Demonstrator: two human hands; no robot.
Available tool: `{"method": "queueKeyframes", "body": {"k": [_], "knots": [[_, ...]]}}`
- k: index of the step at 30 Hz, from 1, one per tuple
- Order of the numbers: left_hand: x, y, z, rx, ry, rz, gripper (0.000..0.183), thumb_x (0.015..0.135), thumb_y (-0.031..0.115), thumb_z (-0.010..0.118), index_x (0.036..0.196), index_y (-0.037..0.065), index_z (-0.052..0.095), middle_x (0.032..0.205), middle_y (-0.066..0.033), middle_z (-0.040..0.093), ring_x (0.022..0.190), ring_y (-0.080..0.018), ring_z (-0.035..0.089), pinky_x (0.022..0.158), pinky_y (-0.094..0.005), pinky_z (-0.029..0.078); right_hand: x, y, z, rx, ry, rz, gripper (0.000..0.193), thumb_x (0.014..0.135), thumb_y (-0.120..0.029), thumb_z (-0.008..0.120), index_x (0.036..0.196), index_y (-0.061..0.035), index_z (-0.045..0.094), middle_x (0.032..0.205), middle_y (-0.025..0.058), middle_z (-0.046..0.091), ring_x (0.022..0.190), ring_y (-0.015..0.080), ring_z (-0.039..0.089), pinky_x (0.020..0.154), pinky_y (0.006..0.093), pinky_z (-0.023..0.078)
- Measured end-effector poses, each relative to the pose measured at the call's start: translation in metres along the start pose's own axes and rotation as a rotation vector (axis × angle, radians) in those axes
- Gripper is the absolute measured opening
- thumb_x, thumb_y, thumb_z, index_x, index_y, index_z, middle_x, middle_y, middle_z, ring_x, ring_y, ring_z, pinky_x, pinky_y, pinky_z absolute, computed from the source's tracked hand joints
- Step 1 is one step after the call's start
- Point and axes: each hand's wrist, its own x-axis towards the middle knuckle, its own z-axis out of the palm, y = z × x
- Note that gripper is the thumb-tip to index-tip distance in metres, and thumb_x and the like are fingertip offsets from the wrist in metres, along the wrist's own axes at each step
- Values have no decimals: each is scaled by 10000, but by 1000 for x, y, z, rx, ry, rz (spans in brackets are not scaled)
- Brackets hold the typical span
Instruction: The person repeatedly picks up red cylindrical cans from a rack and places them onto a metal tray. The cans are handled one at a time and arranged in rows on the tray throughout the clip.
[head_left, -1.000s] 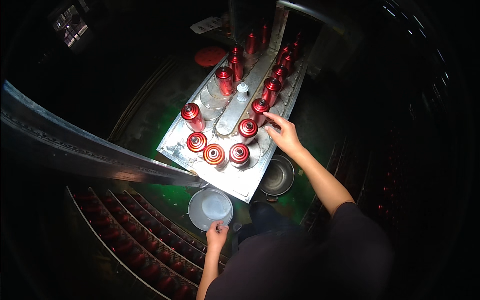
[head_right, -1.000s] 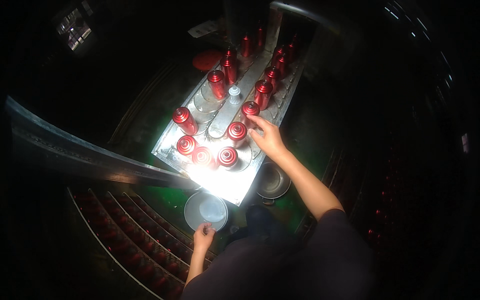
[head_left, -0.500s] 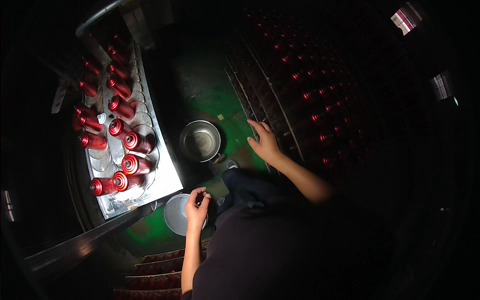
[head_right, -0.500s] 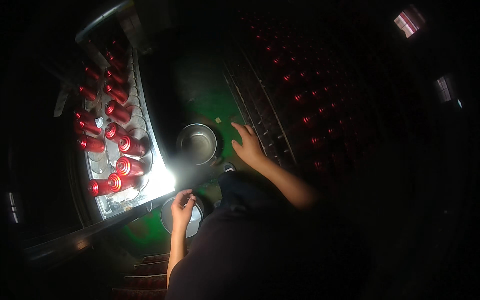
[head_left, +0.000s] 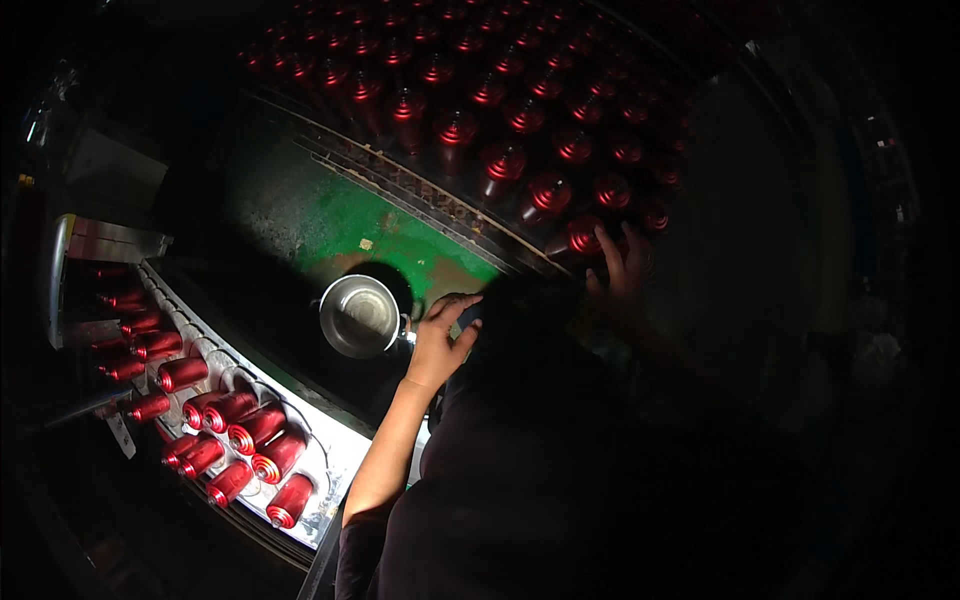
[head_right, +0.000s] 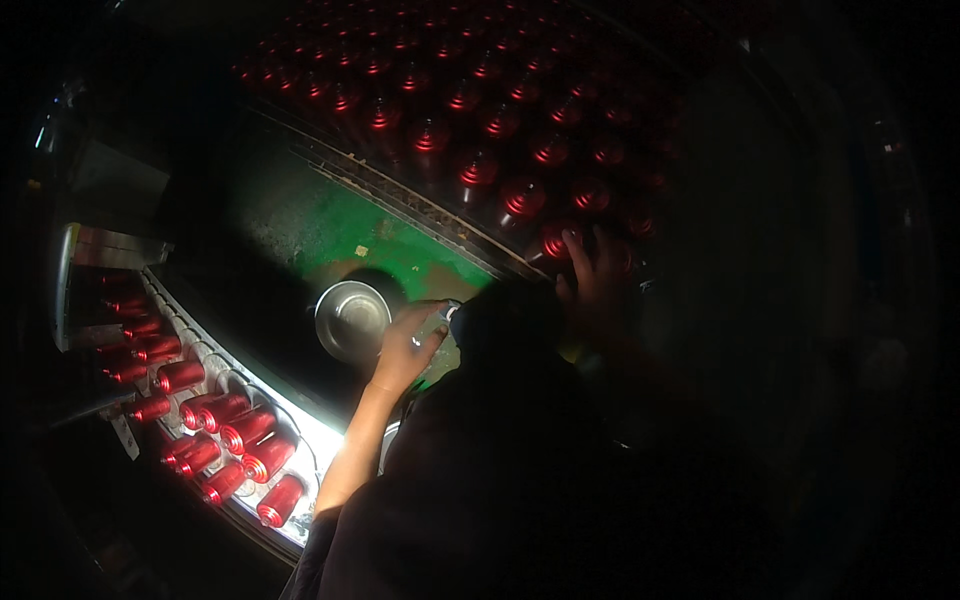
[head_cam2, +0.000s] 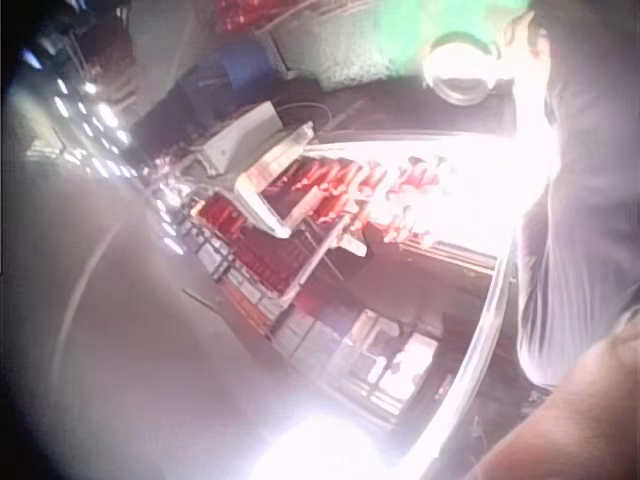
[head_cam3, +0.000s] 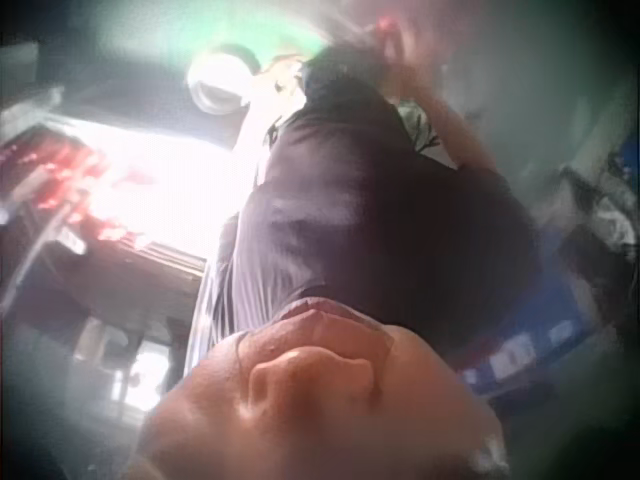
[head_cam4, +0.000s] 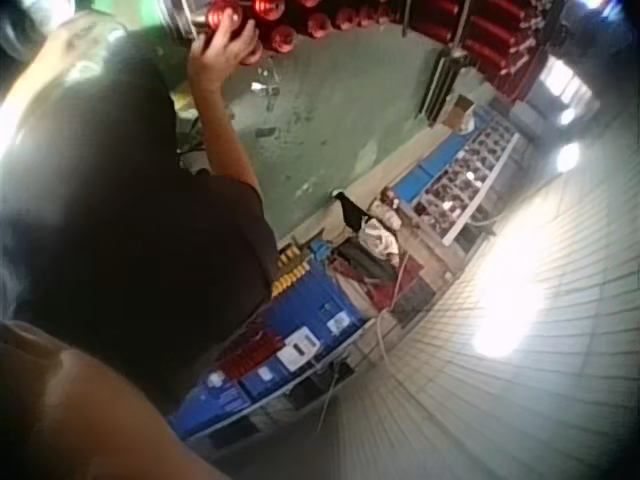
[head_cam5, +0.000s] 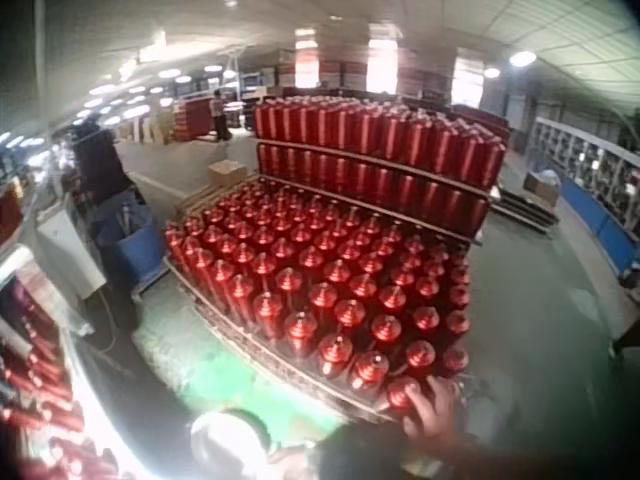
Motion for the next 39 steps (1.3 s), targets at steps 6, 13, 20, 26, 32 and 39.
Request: {"method": "queueKeyframes", "body": {"k": [6, 13, 20, 26, 32, 39], "knots": [[88, 55, 85, 171, -229, 433, 617, 841, 83, 717, 1401, 306, 590, 1524, -238, 403, 1335, -452, 481, 1061, -492, 487, -39, 60, -32, -56, 107, 117, 676, 752, -63, 744, 1405, -163, 601, 1490, 222, 414, 1314, 399, 480, 1084, 490, 448], [161, 29, 195, 359, -109, 539, 584, 905, 142, 634, 1418, 412, 563, 1541, -308, 336, 1336, -530, 440, 1055, -527, 479, -31, 110, 18, 85, 57, 241, 677, 714, 7, 804, 1347, -186, 659, 1432, 207, 451, 1252, 382, 550, 1062, 464, 478], [174, 14, 236, -59, -178, 135, 788, 949, 503, 639, 1474, -33, 401, 1479, -317, 389, 1354, -471, 431, 1136, -491, 393, -64, 177, 76, 449, -91, 406, 618, 825, 26, 782, 1392, -109, 576, 1488, 178, 288, 1145, 283, 618, 932, 360, 594], [142, -54, 255, 127, 144, 424, 589, 840, 333, 744, 1394, 218, 578, 1452, -317, 386, 1342, -521, 392, 1106, -519, 418, -50, 171, 93, 384, -105, 153, 597, 832, -58, 832, 1377, -98, 591, 1454, 188, 354, 1234, 309, 540, 936, 379, 560], [37, -20, 135, -15, 309, 232, 668, 709, 125, 847, 1320, 305, 645, 1460, -288, 343, 1334, -515, 379, 1097, -520, 419, 16, 99, 27, 157, -343, -271, 655, 748, -265, 853, 1345, -117, 627, 1453, 208, 455, 1317, 427, 458, 1097, 536, 408], [-154, -5, 33, -197, 819, -304, 639, 755, 234, 855, 1344, 246, 608, 1316, -210, 458, 1263, -383, 467, 1077, -484, 425, 97, -58, 50, 911, -698, -245, 643, 846, -69, 706, 1454, -70, 498, 1381, 112, 541, 1248, 235, 538, 1070, 358, 442]]}}
